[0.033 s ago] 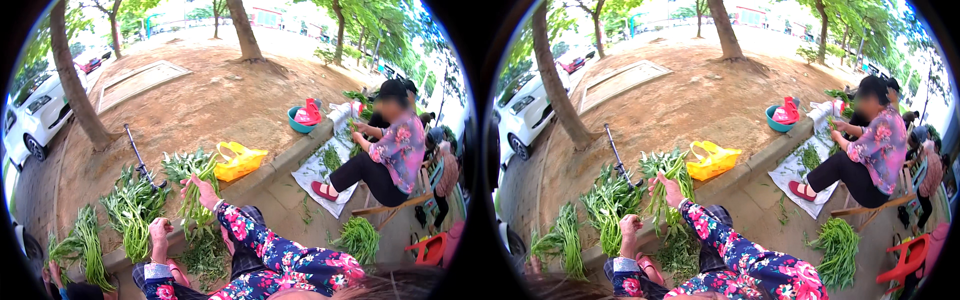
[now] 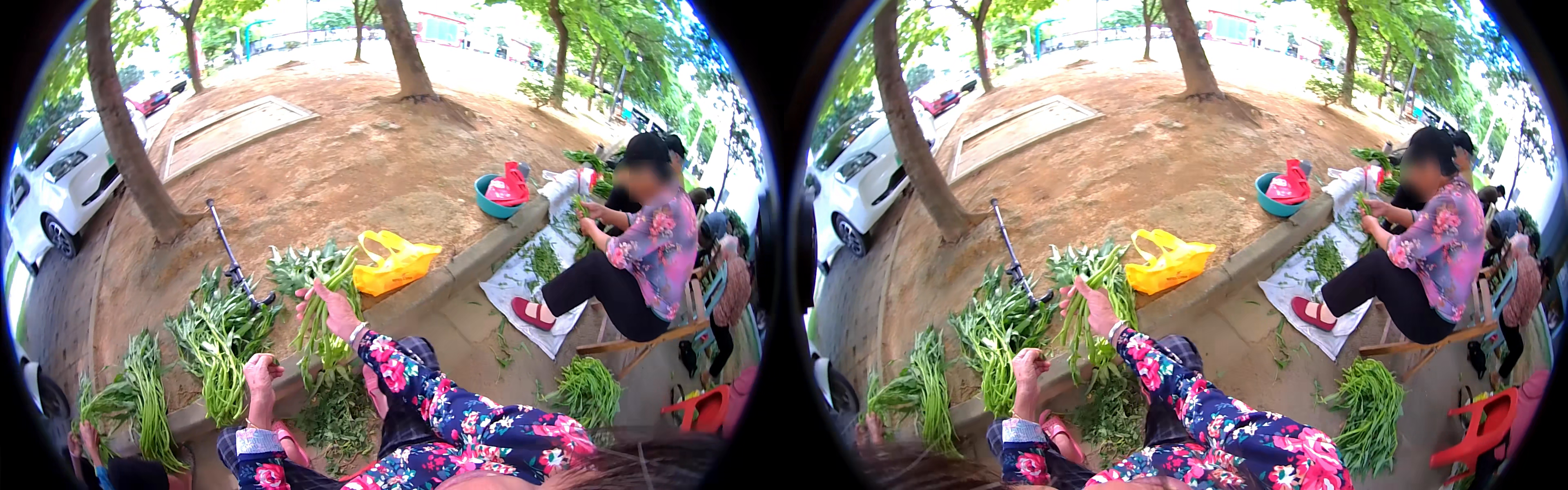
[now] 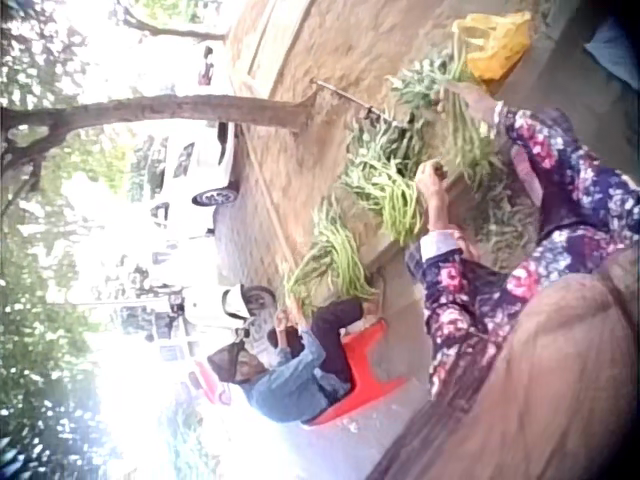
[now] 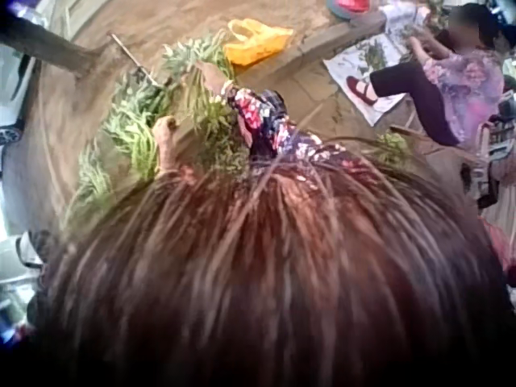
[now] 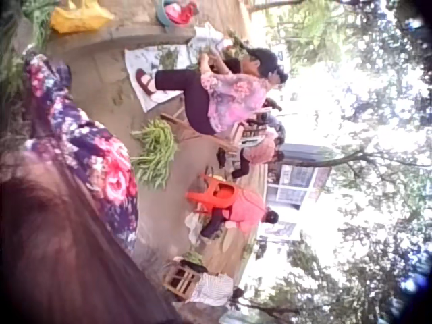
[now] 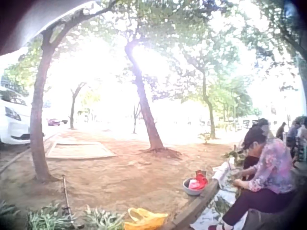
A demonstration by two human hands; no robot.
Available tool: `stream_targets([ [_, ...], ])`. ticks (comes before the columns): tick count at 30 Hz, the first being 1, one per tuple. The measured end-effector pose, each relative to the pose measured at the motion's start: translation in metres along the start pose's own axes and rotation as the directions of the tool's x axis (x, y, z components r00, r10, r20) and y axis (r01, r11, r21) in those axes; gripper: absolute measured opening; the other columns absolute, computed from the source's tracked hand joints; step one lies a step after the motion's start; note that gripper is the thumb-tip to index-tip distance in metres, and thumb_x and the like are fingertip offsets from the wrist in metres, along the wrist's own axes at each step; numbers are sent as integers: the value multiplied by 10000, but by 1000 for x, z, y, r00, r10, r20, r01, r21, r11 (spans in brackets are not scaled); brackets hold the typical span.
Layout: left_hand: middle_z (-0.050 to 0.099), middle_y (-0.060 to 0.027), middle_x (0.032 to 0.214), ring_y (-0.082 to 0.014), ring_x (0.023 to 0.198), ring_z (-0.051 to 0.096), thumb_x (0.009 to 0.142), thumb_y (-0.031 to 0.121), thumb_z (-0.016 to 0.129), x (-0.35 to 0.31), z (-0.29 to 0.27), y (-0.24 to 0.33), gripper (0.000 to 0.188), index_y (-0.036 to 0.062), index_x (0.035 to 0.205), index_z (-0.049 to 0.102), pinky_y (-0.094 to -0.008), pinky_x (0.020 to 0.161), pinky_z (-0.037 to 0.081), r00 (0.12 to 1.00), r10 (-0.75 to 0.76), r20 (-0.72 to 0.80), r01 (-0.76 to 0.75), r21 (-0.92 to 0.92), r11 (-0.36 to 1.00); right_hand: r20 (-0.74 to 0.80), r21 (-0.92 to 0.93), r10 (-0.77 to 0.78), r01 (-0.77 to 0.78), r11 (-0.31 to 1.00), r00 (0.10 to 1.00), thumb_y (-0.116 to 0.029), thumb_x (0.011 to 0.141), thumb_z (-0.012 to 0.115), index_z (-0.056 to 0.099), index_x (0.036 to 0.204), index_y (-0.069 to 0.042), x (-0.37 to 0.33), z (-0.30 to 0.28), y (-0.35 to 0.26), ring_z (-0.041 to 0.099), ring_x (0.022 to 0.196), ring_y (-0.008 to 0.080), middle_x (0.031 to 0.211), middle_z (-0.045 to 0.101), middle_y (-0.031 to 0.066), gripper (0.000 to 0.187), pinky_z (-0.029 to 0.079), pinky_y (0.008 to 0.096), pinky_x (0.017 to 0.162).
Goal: The person trims green leafy vegetables by hand, pulling leaves off stems and sorting them into a pile while sitting outdoors.
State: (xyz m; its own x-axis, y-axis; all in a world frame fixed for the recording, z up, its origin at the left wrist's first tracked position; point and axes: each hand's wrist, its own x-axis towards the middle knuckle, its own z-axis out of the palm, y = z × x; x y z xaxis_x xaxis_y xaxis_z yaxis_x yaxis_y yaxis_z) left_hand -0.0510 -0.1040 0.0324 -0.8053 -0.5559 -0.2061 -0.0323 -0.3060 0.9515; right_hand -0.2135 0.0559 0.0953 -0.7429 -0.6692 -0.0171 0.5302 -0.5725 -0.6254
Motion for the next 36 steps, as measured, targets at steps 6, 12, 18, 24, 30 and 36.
stream_targets([
  [6, 595, -65, 664, -156, 502, 596, 793, 114, 495, -1, -1, 16, 117, 30, 795, 577, -261, 492, 499, 1000, -4, 20, 3, 42, 999, 70, 31, 16, -18, 999, 997, -379, 860, 531, 566, 786, -17, 9, 21, -1, 633, 734, 238, 999, 592, 152, 371, 546, 406, 648],
  [12, 597, -65, 657, -154, 508, 601, 787, 69, 469, 7, -2, 15, 128, 15, 809, 584, -251, 488, 495, 999, -3, 45, -1, 87, 996, -41, 206, 98, -88, 975, 994, -387, 828, 570, 542, 757, -37, 17, -6, 1, 628, 742, 255, 977, 603, 150, 358, 524, 459, 683],
  [18, 599, -74, 672, -159, 513, 598, 773, 29, 473, 17, 6, 14, 130, 0, 821, 590, -247, 508, 498, 998, -7, 61, 3, 60, 998, -35, 216, 57, -48, 975, 998, -380, 819, 578, 550, 770, -18, 14, -13, -9, 622, 761, 283, 993, 586, 175, 367, 519, 476, 683],
  [24, 591, -61, 691, -144, 530, 584, 715, -15, 415, 13, 14, 6, 205, 0, 806, 598, -237, 522, 488, 996, 5, 89, -12, 87, 996, -66, 253, 47, -28, 967, 997, -407, 812, 573, 564, 756, -31, 10, -31, -21, 615, 782, 276, 1006, 592, 157, 380, 508, 468, 711],
  [30, 628, -55, 744, -132, 671, 598, 751, 52, 482, -16, 27, 15, 176, 4, 845, 622, -251, 634, 486, 869, 10, 495, -194, 321, 927, -108, 283, -5, 36, 958, 994, -395, 798, 600, 570, 757, -31, 9, -32, -31, 608, 782, 274, 998, 595, 146, 367, 501, 475, 722],
  [36, 634, -120, 895, -261, 818, 606, 816, 127, 541, -77, 75, 48, 208, 62, 990, 634, -306, 764, 470, 694, 153, 704, -687, 584, 433, -89, 309, -19, 45, 950, 996, -400, 797, 601, 560, 778, -22, 13, -27, -28, 612, 790, 294, 991, 593, 161, 380, 502, 487, 719],
])
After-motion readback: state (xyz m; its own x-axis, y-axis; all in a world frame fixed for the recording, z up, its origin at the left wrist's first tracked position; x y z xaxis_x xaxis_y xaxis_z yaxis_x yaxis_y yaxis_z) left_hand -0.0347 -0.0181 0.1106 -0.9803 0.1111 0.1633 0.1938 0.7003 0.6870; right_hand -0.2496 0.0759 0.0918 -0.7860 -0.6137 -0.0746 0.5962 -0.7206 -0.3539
